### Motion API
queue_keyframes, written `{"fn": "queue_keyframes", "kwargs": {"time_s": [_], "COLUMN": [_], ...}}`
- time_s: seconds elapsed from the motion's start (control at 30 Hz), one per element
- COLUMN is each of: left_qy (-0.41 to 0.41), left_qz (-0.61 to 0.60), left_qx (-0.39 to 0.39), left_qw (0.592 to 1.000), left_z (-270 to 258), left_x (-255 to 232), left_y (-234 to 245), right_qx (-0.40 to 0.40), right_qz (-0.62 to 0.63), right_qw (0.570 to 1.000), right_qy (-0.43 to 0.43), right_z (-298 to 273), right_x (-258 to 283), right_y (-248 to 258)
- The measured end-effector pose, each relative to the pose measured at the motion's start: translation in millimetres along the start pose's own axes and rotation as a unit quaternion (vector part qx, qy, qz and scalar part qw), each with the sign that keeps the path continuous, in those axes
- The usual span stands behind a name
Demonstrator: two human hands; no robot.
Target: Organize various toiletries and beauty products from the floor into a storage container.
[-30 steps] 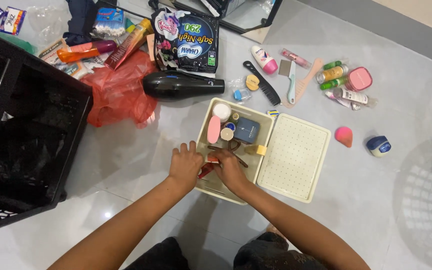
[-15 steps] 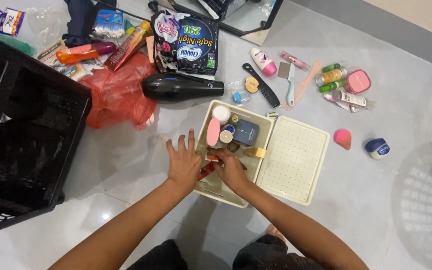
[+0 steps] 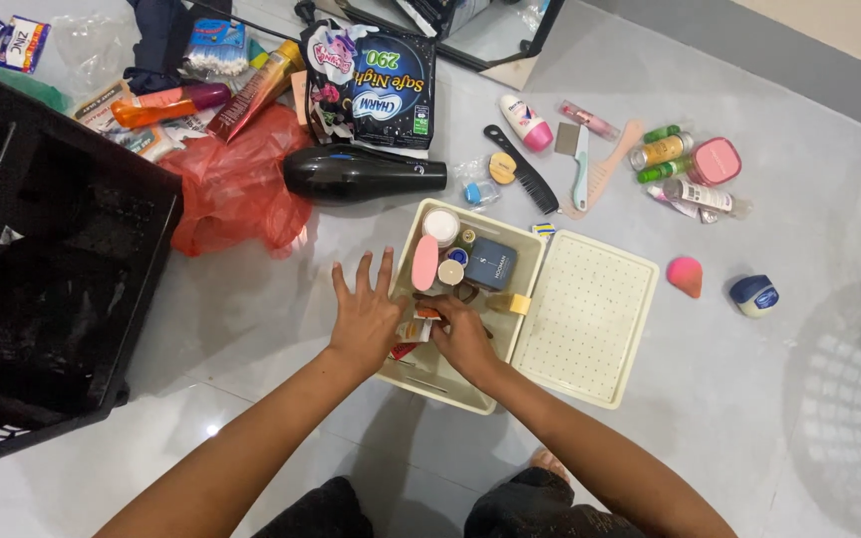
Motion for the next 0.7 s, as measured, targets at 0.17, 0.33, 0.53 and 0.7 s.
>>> {"fn": "queue_keyframes", "kwargs": {"time_s": [0.17, 0.33, 0.53, 0.7], "left_qy": [0.099, 0.122, 0.105, 0.064], "left_qz": [-0.203, -0.231, -0.232, -0.165], "left_qx": [0.003, 0.023, -0.027, -0.162], "left_qw": [0.974, 0.965, 0.967, 0.971], "left_z": [0.4, 0.9, 2.9, 3.9], "left_x": [-5.6, -5.3, 5.5, 13.7], "left_y": [-13.1, -21.5, -16.5, 6.1], "right_qx": [-0.018, -0.014, -0.021, -0.039], "right_qz": [0.013, 0.018, 0.046, 0.02], "right_qw": [0.999, 0.995, 0.998, 0.996], "right_qy": [-0.038, -0.1, -0.038, -0.083], "right_z": [-0.4, 1.9, -2.3, -3.5], "right_x": [-5.3, -14.5, -15.8, -12.5], "right_y": [-8.5, -10.1, -6.4, 0.4]}}
Point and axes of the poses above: each hand's wrist, its own z-axis towards the middle knuckle, its own y-axis out of the back of the hand, x = y × z, the point moved 4 cm from there along z, towards the middle knuckle, and after that the axes turned 10 degrees about -x, right-handed, at the moved point
